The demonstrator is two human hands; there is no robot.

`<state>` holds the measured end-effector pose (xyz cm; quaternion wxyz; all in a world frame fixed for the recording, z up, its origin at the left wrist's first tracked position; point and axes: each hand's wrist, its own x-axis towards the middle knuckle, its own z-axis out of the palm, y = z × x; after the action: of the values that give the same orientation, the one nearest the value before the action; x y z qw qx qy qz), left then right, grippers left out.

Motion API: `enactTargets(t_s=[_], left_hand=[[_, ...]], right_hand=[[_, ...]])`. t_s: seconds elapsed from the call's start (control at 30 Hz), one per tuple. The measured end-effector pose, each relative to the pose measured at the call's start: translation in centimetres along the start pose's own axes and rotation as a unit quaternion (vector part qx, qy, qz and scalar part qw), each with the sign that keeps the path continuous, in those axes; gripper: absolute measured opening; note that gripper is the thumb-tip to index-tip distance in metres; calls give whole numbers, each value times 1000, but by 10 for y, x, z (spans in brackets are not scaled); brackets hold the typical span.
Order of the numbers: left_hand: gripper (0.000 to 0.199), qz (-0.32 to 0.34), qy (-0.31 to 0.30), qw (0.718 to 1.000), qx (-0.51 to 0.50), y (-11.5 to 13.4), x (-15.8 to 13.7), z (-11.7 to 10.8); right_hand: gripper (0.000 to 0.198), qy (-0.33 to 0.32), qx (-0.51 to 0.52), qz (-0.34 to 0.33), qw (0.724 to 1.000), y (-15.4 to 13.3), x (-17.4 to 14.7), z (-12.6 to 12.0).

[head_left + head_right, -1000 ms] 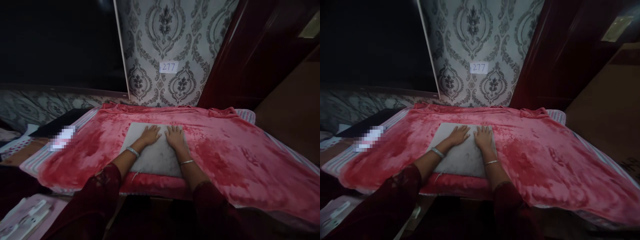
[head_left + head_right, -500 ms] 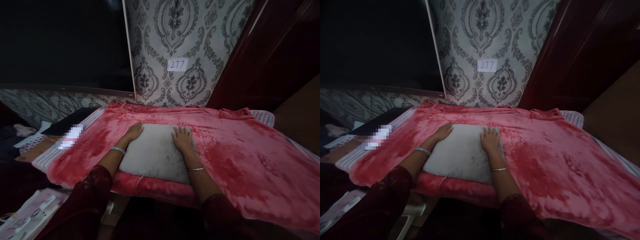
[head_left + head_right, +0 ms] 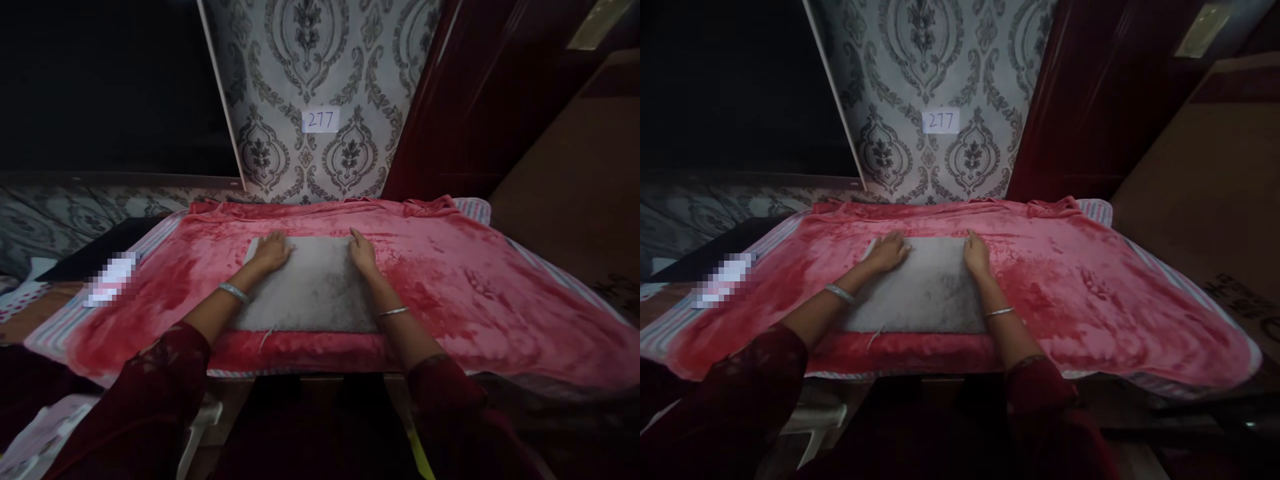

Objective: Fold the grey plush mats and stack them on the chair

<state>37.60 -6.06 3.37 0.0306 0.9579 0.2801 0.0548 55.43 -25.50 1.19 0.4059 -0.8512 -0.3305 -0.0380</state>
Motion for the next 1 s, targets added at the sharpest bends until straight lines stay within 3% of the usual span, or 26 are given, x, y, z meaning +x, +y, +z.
enactTargets(t_s=[0.1, 0.2, 0.27, 0.37, 0.53, 0.7, 0.87, 1.0], left_hand=[[65, 106, -41, 993, -20, 58, 8, 3], [62, 146, -54, 988, -25, 102, 13, 13], [60, 147, -53, 987, -21, 117, 14, 22], [59, 147, -40, 988, -16, 120, 13, 33], [67, 138, -50, 989, 3, 92, 21, 31], [66, 78, -66, 995, 18, 32, 29, 21], [65, -7, -77, 996, 46, -35, 19, 13], [67, -69, -87, 992, 58, -62, 2, -2]], right_hand=[[57, -9, -27, -20, 999, -3, 4, -1], [58, -51, -107, -28, 993, -2, 0, 7], [56, -78, -146, -23, 986, 3, -6, 13], [55, -89, -171, -28, 981, 13, -13, 18], [56, -91, -180, -33, 979, 19, -13, 21], [55, -89, -180, -32, 979, 20, -11, 21], [57, -94, -166, -27, 981, 22, -11, 21], [58, -95, -142, -24, 985, 25, -8, 22]])
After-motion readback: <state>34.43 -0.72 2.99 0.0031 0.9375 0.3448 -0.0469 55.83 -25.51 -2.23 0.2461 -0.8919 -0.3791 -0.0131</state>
